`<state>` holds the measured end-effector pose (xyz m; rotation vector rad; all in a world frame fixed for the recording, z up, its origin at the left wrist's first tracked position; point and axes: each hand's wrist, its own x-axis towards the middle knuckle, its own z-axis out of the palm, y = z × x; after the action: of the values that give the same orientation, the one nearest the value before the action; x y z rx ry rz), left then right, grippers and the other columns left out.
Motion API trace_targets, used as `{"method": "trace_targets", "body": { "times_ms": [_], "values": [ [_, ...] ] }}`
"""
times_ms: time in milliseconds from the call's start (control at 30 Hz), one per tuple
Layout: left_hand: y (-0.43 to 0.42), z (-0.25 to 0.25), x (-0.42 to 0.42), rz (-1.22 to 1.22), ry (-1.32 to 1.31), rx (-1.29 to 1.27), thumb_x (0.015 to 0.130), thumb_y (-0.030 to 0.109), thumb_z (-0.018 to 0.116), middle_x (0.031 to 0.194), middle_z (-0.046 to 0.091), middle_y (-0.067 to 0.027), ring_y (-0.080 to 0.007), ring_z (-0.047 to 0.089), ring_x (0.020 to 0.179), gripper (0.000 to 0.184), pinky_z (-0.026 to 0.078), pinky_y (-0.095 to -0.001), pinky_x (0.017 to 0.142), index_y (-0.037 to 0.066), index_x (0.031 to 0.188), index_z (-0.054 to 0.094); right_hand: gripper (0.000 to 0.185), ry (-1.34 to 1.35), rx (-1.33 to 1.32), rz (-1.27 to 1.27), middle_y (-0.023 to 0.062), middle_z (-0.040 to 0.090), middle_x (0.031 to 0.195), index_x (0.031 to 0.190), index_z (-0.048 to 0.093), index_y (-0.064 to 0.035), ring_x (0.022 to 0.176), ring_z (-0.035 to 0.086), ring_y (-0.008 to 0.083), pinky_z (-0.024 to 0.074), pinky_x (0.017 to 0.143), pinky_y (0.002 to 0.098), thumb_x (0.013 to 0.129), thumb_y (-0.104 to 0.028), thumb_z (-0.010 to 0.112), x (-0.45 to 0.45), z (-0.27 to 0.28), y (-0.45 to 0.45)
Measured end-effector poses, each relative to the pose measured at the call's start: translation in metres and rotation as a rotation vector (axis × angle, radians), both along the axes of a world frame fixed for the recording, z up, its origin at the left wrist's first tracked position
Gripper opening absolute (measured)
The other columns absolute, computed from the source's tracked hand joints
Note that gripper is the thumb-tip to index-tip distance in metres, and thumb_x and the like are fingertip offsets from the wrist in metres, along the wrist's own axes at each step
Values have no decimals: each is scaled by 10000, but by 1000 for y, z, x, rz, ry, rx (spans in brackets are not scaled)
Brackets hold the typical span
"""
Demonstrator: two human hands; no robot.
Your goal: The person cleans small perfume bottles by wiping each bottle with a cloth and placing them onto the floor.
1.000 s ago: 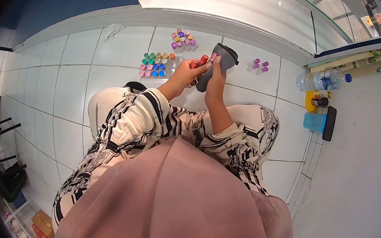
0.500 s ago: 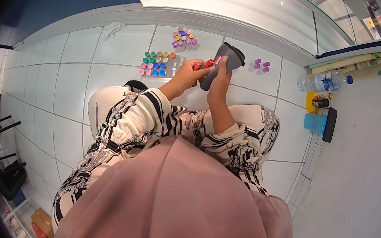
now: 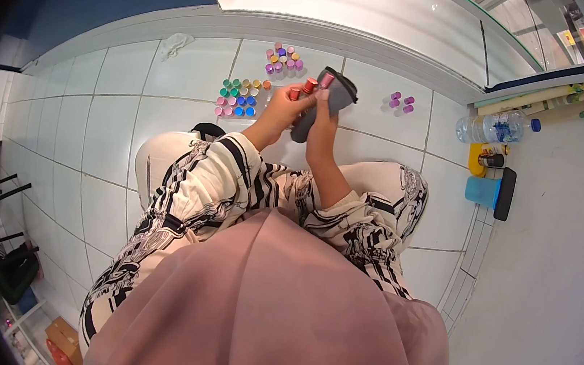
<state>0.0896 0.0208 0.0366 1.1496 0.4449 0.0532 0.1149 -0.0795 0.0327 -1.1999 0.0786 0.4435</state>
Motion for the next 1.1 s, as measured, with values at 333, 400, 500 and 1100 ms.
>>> {"method": "trace_targets", "body": {
  "times_ms": [333,400,500,1100],
  "values": [
    [6,-12,5,141,65,-98,871,328,736,697,557,62,-38,488,533,267,348,-201,458,87,947,649,487,-77,-5,57,37,597,1028,1264,513,-51,878,583,105,486,768,261,986,-451,512,-11,-15,4],
    [11,-10,7,175,63,-29,876,345,726,679,554,59,-39,485,513,269,337,-201,440,93,931,650,496,-21,-23,96,37,589,1074,1292,491,-43,931,570,96,471,815,258,994,-438,507,-16,-7,5],
    [11,-7,5,124,63,4,879,367,715,660,554,54,-38,488,504,285,328,-201,425,91,914,652,491,28,-2,40,36,590,1054,1263,505,-34,909,572,92,473,797,256,992,-444,507,-9,-7,5],
    [14,-14,7,171,81,14,910,335,677,665,537,59,-27,445,510,254,312,-205,442,86,941,639,508,-16,-46,61,46,597,1069,1266,501,-31,917,594,121,480,802,282,992,-459,495,-18,-8,8]
  ]
}}
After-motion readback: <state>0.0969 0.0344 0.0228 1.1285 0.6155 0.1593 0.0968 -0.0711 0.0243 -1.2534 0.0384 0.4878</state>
